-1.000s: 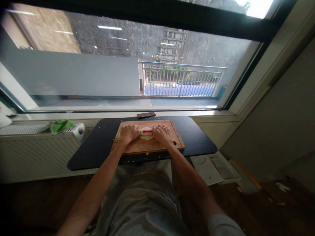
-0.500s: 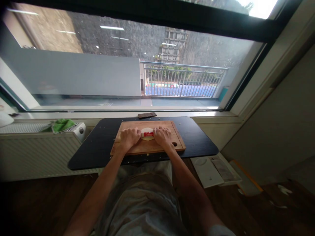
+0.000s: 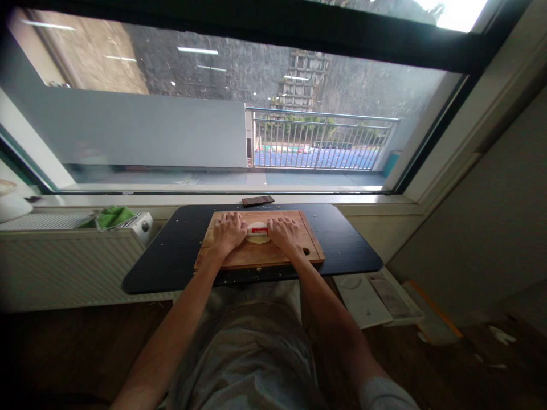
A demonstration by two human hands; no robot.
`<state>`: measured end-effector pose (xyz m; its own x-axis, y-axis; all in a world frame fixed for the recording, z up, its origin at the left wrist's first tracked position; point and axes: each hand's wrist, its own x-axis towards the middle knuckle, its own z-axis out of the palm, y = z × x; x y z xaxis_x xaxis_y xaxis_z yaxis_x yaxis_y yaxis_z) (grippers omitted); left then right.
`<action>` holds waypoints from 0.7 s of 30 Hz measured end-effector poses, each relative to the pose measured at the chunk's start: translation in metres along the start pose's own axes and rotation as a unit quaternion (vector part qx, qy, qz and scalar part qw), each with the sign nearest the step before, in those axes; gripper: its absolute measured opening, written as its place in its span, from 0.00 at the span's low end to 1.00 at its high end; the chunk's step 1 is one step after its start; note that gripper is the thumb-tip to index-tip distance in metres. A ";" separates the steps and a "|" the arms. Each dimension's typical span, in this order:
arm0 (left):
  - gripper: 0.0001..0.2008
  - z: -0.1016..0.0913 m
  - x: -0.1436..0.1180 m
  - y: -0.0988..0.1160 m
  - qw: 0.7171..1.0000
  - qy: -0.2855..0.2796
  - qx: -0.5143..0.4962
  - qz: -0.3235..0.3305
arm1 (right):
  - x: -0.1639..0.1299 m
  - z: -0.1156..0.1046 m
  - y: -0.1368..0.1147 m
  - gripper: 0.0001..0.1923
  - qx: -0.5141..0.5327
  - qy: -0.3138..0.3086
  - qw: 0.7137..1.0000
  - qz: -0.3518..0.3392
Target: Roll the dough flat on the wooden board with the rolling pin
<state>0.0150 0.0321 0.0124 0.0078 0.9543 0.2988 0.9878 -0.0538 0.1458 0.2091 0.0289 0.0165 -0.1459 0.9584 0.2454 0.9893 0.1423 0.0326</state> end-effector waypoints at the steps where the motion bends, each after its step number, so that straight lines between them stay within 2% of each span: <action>1: 0.25 0.001 0.004 0.000 1.000 -0.001 -0.002 0.000 | 0.004 0.000 0.000 0.24 -0.013 -0.005 1.000 -0.012; 5: 0.27 0.003 0.011 -0.001 1.000 -0.014 -0.009 0.001 | 0.010 -0.002 0.000 0.21 -0.028 -0.028 0.999 -0.037; 9: 0.29 0.002 0.002 -0.001 1.000 -0.006 -0.013 0.007 | 0.000 -0.007 -0.003 0.25 0.010 -0.035 0.999 0.024; 12: 0.29 -0.001 -0.014 0.000 1.000 0.016 -0.013 0.011 | -0.014 -0.010 -0.006 0.28 0.039 -0.018 0.997 0.059; 16: 0.27 -0.004 -0.033 0.001 0.999 0.034 -0.024 0.023 | -0.035 -0.010 -0.008 0.29 0.060 0.017 0.996 0.064; 21: 0.25 -0.005 -0.039 -0.002 0.998 0.032 -0.028 0.051 | -0.047 -0.007 -0.008 0.29 0.066 0.037 0.995 0.058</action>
<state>0.0118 -0.0061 0.0054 0.0957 0.9228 0.3732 0.9722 -0.1672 0.1641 0.2079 -0.0195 0.0116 -0.0251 0.9500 0.3113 0.9898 0.0674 -0.1258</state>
